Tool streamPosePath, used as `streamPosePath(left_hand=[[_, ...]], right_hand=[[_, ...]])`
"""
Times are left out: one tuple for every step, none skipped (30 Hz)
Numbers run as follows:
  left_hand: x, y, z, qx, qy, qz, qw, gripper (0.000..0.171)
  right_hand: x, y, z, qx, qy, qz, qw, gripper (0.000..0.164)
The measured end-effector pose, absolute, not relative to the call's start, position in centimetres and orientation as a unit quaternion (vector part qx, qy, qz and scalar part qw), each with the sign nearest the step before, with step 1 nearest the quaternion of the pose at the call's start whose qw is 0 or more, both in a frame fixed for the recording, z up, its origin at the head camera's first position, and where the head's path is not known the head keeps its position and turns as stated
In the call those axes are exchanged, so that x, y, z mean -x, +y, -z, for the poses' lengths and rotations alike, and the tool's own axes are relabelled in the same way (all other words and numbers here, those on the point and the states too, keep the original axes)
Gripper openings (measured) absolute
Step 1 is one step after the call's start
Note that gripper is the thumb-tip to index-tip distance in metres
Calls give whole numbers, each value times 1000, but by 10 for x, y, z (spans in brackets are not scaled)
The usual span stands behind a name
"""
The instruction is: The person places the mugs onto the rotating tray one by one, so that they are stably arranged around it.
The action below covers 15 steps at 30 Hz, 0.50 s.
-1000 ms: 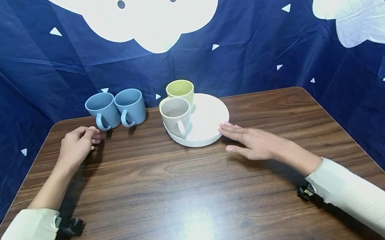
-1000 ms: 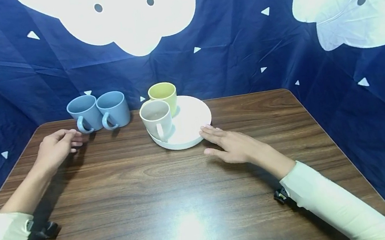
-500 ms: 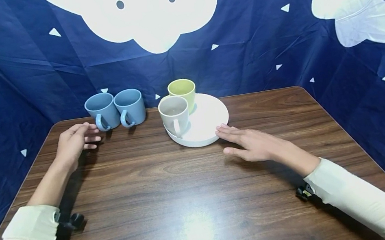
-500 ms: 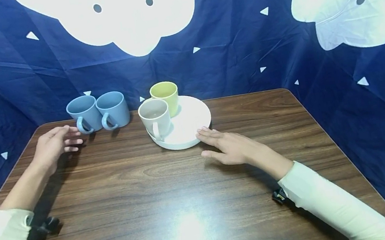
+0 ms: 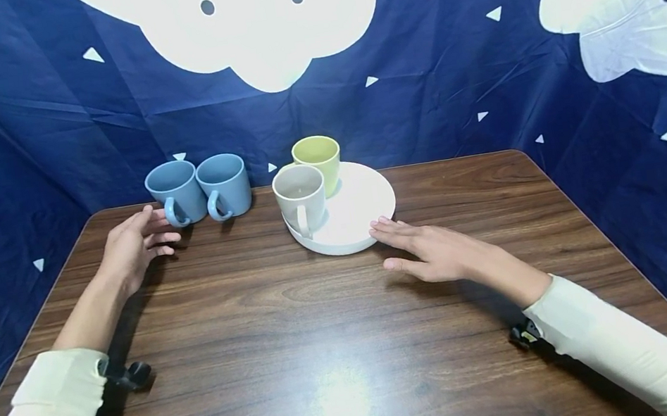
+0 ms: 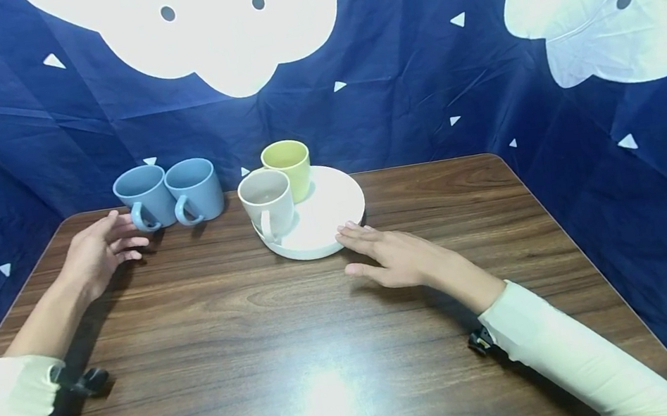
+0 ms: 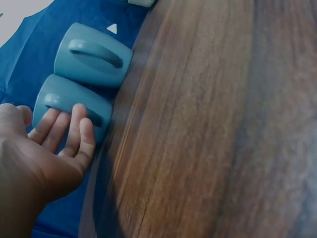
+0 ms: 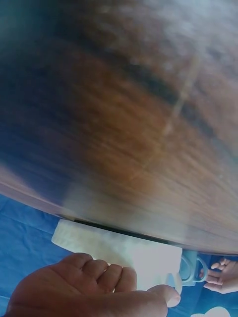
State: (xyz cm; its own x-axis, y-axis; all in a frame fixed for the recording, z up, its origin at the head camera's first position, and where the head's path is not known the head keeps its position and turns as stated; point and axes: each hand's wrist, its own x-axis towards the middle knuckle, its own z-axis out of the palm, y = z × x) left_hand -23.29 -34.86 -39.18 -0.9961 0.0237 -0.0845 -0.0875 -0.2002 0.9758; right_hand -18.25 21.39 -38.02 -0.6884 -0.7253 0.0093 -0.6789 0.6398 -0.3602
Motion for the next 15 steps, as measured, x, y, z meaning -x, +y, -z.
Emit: streamPosePath(left_hand=[[233,-349,392,22,621,-782,41,30],[233,-349,392,20,612,-789,47,30],[234,-350,392,17,606,-794,52,30],[234,-350,392,15,602,-796,57,31],[234,-350,393,11,602,-796,60,31],[234,-350,393,6,602,-796,64,32],[235,-350,393,1,602,-796,67,33],[235,-349,394,-5,603,-795,71,34],[235,-349,394,-12,603,-794,75,34],[236,-349,394,-19,606,-791,79,36],[236,-348,395,-25,608,-790,82,37],[237,-348,395,-30,609,-788,85,38],[237,-348,395,-34,609,-788,87,39],[238,-347,395,-37,609,-787,90,40],[239,-347,395,-40,609,-787,93,40]], right_hand=[[182,214,380,390,903,170,67,69],[182,213,380,391,902,169,67,69],[182,212,380,392,902,169,67,69],[182,212,380,394,901,168,66,69],[181,211,380,396,901,168,65,69],[181,210,381,397,900,167,65,70],[181,210,381,399,899,167,65,70],[181,209,381,401,898,167,65,70],[180,208,381,402,898,168,65,70],[180,207,381,403,897,168,66,70],[180,206,381,403,897,169,67,70],[180,206,381,404,897,170,68,70],[180,205,381,404,896,171,68,70],[179,204,381,404,896,171,69,70],[179,203,381,404,896,171,69,70]])
